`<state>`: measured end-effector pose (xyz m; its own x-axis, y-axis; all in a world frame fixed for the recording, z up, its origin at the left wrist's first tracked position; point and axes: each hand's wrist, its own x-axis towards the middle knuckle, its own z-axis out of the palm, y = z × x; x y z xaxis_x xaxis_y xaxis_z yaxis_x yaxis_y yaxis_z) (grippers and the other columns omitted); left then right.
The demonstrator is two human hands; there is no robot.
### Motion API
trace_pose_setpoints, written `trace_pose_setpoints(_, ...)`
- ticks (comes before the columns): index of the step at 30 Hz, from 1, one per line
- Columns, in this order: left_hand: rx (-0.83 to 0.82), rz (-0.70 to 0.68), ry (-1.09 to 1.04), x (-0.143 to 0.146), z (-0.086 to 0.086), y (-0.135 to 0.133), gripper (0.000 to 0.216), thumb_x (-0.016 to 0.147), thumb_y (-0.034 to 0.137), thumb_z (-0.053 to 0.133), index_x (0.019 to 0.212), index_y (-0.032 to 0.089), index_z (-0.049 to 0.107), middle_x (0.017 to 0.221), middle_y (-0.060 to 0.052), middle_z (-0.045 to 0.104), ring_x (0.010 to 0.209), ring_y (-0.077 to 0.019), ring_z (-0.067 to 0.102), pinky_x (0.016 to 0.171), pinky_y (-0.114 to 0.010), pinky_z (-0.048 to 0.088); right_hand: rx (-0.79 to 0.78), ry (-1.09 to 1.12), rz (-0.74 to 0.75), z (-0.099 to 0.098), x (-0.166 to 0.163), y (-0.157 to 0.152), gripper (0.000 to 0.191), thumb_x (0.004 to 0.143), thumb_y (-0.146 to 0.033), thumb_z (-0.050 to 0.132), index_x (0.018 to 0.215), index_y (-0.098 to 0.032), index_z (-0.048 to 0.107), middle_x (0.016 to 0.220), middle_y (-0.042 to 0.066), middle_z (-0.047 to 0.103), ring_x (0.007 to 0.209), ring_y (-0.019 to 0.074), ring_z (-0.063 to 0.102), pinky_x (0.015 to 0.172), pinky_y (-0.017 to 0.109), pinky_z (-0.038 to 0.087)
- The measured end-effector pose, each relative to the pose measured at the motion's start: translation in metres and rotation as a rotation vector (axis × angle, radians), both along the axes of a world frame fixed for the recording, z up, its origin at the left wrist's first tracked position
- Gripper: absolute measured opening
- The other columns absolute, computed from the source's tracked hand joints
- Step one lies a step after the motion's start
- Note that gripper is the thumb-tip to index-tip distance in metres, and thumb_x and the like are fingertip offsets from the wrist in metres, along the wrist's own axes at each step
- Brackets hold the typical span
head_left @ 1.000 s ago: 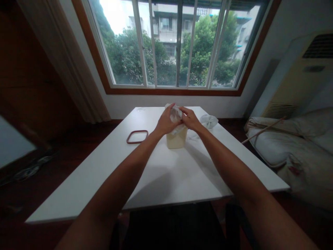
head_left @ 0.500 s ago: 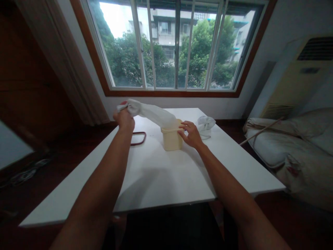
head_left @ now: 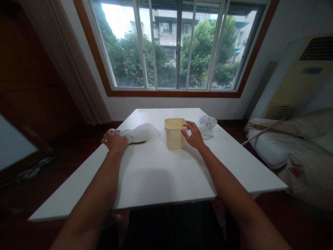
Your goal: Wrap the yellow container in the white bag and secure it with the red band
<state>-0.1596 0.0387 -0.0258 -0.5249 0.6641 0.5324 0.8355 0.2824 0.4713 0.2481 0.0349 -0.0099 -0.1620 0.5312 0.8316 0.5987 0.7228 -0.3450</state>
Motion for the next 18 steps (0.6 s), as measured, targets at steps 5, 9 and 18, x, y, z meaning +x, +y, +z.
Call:
trace_pose_setpoints(5,0.258,-0.156,0.263,0.05,0.022,-0.008,0.063,0.085,0.038,0.058,0.143,0.019,0.044,0.151,-0.016,0.039,0.14,-0.0343,0.032,0.117,-0.054,0.018,-0.01,0.039,0.032,-0.001,-0.002,-0.002,0.031,0.094,-0.038,0.056,0.12,-0.021,0.06,0.133,0.014,0.056,0.127,0.0252,0.052,0.109,0.046,0.044)
trace_pose_setpoints(9,0.011,-0.406,0.334,0.074,0.0,0.005,0.051,0.093,0.043,0.044,0.14,0.024,0.052,0.153,-0.011,0.043,0.143,-0.0308,0.034,0.12,-0.053,0.013,-0.022,0.052,0.06,-0.002,-0.003,-0.006,0.033,0.094,-0.039,0.055,0.121,-0.021,0.059,0.134,0.014,0.056,0.128,0.0254,0.051,0.11,0.046,0.043)
trace_pose_setpoints(18,-0.462,-0.307,0.188,0.054,-0.042,0.029,0.067,0.096,0.058,0.028,0.142,0.016,0.051,0.152,-0.023,0.042,0.139,-0.0424,0.04,0.111,-0.069,0.02,-0.343,0.198,0.119,-0.025,0.002,0.007,0.08,0.087,-0.052,0.063,0.152,-0.021,0.03,0.146,0.018,0.047,0.113,0.0272,0.061,0.099,0.048,0.051)
